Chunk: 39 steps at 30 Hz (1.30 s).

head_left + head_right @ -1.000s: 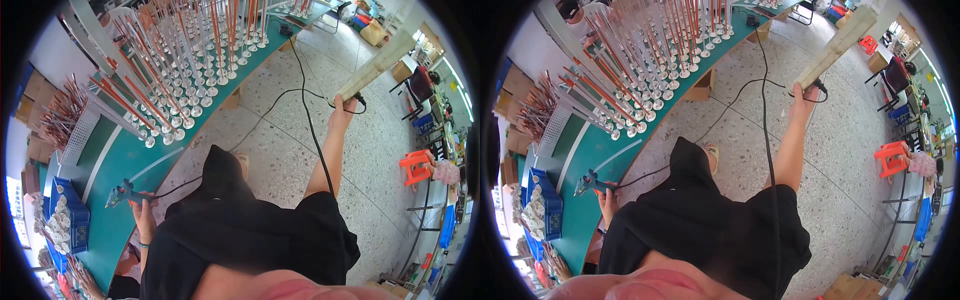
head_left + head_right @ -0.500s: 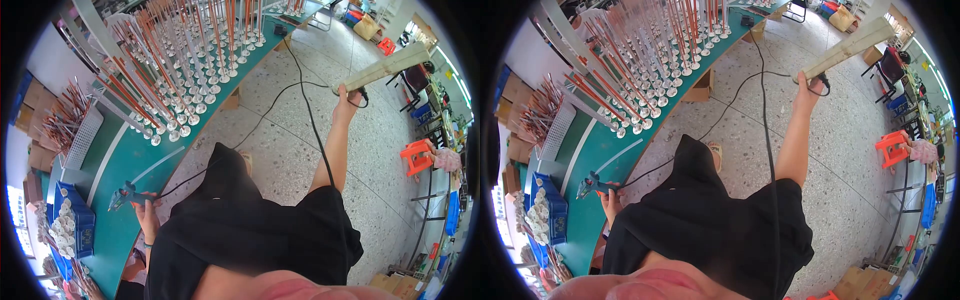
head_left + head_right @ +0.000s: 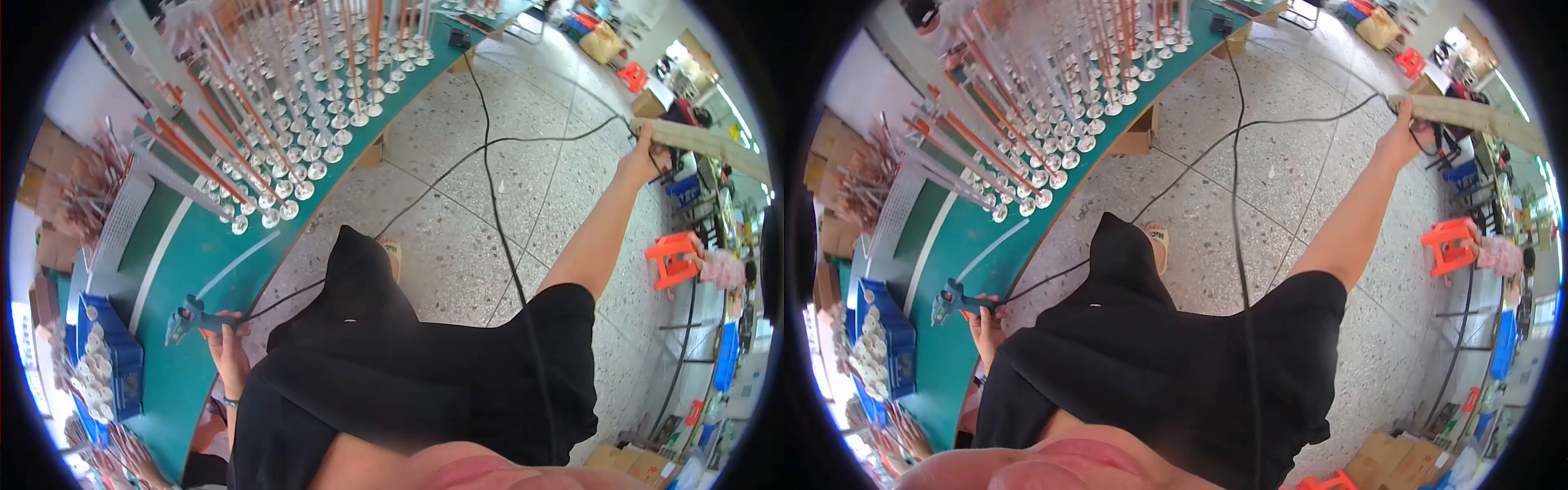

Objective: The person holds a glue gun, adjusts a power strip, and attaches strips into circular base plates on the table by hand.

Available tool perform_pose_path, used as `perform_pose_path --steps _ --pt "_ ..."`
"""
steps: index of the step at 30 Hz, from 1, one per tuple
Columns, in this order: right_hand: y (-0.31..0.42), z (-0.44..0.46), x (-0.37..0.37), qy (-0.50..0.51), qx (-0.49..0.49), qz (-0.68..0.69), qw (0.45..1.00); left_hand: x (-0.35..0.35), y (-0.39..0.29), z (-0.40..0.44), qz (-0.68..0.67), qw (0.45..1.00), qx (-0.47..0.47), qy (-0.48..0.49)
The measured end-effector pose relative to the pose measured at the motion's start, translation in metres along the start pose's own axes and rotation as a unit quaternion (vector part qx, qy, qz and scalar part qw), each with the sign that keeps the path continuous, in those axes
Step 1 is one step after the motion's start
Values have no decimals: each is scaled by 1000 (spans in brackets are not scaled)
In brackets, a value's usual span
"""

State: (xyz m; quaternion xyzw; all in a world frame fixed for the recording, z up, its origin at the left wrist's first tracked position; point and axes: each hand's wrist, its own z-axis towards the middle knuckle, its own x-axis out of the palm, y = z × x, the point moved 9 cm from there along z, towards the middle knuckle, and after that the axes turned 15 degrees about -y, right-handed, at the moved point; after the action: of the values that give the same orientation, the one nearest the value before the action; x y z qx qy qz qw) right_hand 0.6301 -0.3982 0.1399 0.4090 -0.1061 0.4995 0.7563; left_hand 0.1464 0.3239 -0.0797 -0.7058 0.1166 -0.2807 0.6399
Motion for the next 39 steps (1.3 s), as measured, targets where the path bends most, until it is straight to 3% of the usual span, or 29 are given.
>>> perform_pose_path --steps 3,6,11,20,22,27,29,36,39 --pt "-5 -39 8 37 40 37 998 -7 -2 0 14 1000 6 -18" --pt "-67 -78 -15 66 96 -43 992 -12 -5 0 30 998 14 -49" --pt "-96 -151 -28 74 160 -115 978 -15 -20 5 93 990 -29 -101" --pt "-123 -205 -45 128 172 -146 966 -39 -17 38 117 985 -83 -98" --pt "-146 -206 -52 190 157 -267 931 -53 -14 45 157 977 -84 -116" --pt "-125 -231 -46 152 181 -208 949 -54 -22 56 270 953 -80 -108" --pt "-126 -242 -45 106 241 -155 952 -56 -27 59 340 932 -72 -105" --pt "-152 -287 -9 31 233 -126 964 -66 -33 72 513 854 -49 -79" --pt "-142 -300 17 28 254 -117 960 -44 -63 57 745 640 185 32"
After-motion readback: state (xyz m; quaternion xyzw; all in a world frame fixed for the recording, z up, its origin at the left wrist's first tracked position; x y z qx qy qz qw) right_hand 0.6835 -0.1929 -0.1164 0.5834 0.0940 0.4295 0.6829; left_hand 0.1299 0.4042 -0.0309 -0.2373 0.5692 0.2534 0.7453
